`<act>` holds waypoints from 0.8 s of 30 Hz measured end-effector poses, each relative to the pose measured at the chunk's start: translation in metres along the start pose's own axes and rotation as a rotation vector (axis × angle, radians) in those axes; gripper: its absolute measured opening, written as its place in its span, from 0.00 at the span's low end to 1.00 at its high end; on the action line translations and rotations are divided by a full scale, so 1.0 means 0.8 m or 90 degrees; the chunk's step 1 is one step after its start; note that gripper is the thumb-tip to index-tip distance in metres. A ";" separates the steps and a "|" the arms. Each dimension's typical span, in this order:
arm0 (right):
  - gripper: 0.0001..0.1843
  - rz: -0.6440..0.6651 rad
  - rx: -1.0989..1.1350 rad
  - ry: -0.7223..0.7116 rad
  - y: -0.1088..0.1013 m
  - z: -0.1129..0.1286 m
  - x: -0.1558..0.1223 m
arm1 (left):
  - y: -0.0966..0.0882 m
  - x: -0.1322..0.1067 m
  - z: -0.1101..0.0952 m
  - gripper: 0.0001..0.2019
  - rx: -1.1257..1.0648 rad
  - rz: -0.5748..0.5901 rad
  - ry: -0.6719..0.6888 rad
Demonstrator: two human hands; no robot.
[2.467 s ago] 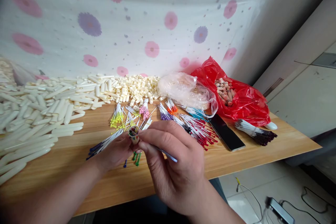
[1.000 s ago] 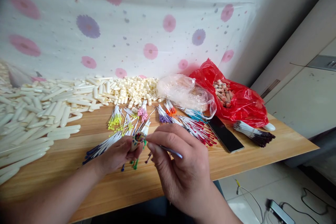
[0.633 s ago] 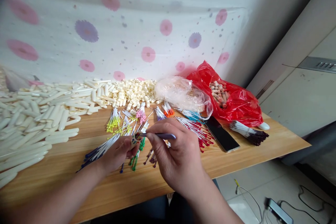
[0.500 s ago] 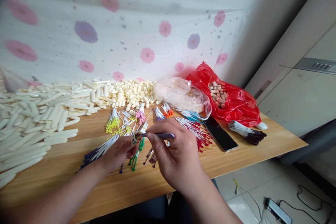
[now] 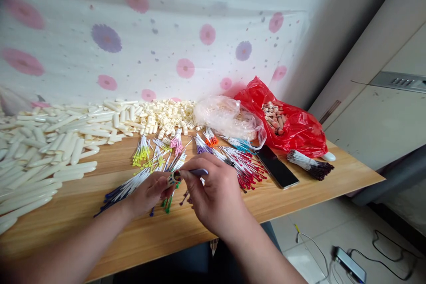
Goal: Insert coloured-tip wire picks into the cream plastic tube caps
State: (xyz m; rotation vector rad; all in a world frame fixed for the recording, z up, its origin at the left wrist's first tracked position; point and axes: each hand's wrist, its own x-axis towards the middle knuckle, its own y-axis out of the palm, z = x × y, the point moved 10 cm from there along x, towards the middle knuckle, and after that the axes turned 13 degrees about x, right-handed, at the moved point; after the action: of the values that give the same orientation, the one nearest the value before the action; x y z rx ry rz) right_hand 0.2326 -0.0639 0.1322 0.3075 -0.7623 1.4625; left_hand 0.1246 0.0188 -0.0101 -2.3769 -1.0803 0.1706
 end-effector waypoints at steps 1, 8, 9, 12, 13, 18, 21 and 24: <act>0.06 -0.001 0.005 -0.007 0.001 0.000 -0.001 | 0.001 0.000 -0.002 0.35 0.002 0.003 0.006; 0.06 0.002 -0.007 -0.038 -0.006 0.020 0.004 | 0.004 0.001 0.003 0.35 -0.024 0.027 -0.021; 0.05 -0.002 -0.006 -0.038 -0.009 0.024 0.007 | 0.003 0.001 0.004 0.35 -0.027 0.025 -0.023; 0.05 -0.019 0.019 -0.041 -0.019 0.033 0.010 | 0.001 0.000 0.008 0.35 -0.058 0.023 -0.024; 0.05 -0.031 0.030 -0.048 -0.022 0.035 0.009 | 0.002 -0.001 0.009 0.35 -0.072 0.027 -0.023; 0.07 -0.153 0.045 -0.069 -0.045 0.031 -0.009 | -0.002 -0.003 0.004 0.33 -0.151 0.012 0.006; 0.08 -0.211 0.070 -0.082 -0.056 0.021 -0.022 | -0.013 -0.004 -0.005 0.30 -0.129 -0.037 0.029; 0.11 -0.168 0.066 -0.098 -0.046 0.019 -0.024 | -0.017 -0.006 -0.014 0.28 -0.098 -0.047 0.035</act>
State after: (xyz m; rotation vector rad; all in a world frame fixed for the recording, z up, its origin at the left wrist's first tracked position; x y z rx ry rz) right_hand 0.2653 -0.0926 0.1403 0.5840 -0.7389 1.2396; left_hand 0.1155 0.0183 0.0059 -2.4571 -1.1909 -0.0044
